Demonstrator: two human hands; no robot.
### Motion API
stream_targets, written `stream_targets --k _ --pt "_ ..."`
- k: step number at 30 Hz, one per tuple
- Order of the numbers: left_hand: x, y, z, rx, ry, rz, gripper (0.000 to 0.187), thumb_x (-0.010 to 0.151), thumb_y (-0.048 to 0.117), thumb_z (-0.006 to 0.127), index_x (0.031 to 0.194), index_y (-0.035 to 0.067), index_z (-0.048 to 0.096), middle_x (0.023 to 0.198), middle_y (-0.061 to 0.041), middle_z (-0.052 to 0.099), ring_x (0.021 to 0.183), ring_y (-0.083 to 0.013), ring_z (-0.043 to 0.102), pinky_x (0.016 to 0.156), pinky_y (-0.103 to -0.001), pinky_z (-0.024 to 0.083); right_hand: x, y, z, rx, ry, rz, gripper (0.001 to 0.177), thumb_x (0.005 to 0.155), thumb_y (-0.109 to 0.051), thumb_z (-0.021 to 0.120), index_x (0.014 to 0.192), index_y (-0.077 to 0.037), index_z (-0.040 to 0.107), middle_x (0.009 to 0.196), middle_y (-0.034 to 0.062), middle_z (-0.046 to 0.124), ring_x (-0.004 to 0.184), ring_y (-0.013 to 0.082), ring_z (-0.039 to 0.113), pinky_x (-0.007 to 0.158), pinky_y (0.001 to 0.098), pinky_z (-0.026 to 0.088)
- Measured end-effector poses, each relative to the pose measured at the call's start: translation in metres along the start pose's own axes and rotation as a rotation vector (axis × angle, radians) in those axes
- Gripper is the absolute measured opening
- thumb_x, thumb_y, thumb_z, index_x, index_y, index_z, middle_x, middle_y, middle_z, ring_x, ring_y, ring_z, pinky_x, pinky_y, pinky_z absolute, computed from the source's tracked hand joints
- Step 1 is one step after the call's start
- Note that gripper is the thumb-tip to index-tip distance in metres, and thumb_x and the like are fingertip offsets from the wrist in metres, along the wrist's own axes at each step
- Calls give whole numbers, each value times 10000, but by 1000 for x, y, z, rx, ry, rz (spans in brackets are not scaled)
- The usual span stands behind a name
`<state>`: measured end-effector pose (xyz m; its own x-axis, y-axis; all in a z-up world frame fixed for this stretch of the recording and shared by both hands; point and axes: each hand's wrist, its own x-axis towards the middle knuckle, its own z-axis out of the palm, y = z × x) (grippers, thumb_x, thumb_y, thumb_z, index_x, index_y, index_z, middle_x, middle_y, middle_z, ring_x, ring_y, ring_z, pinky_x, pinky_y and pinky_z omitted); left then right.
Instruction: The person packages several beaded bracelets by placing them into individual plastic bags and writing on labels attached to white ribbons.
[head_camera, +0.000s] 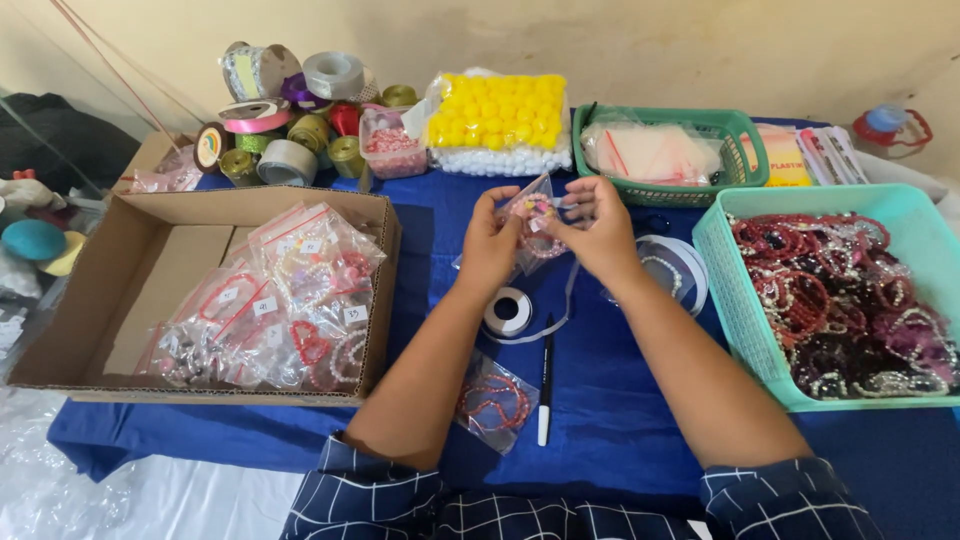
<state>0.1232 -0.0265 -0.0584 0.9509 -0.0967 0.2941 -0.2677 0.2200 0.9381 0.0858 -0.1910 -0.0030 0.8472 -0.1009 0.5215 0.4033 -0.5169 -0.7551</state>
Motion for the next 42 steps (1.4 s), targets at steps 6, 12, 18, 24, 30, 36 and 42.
stream_targets --k 6,12,18,24,30,36,42 --pt "0 2 -3 -82 -18 -88 370 976 -1 569 1340 52 527 867 -41 674 687 -71 590 608 -230 488 3 40 3 729 -282 378 248 891 -4 751 1112 -14 638 1043 84 738 930 117 705 841 266 582" --pt "1 -1 -11 72 99 22 261 1018 62 576 1277 43 598 971 -67 706 841 -126 644 737 -276 522 3 46 -1 674 -256 423 212 933 -11 728 1131 15 657 1006 88 735 871 118 703 780 254 569" --pt "-11 41 -25 554 194 19 222 1062 189 536 1194 89 683 1033 -117 775 979 -247 732 872 -350 530 0 -7 2 790 -214 580 216 927 -55 729 1125 -40 645 956 44 712 829 118 697 711 277 579" --pt "-6 -37 -6 2781 144 -559 265 917 236 513 1020 -8 516 890 -156 607 840 -268 566 752 -336 421 -16 -70 63 883 -440 487 297 895 -27 733 1155 -56 591 1051 38 691 931 136 702 811 301 604" --pt "-13 39 2 2052 313 -544 331 983 405 676 1087 92 643 1041 -115 727 997 -296 658 918 -418 500 -27 -115 139 869 -698 256 289 944 10 757 1152 -33 562 1112 74 674 1041 146 666 913 291 561" --pt "-14 44 -7 893 251 39 284 980 411 571 993 174 725 990 -39 777 1000 -303 694 927 -543 432 -39 -137 134 831 -793 116 288 959 -11 720 1210 -31 581 1257 75 636 1179 140 629 1053 306 538" --pt "-8 46 -6 883 235 102 301 963 418 587 1036 156 718 1021 -57 761 1008 -317 688 869 -523 450 -46 -142 57 674 -685 -111 205 1005 7 678 1193 -10 600 1336 103 628 1297 172 602 1125 325 504"
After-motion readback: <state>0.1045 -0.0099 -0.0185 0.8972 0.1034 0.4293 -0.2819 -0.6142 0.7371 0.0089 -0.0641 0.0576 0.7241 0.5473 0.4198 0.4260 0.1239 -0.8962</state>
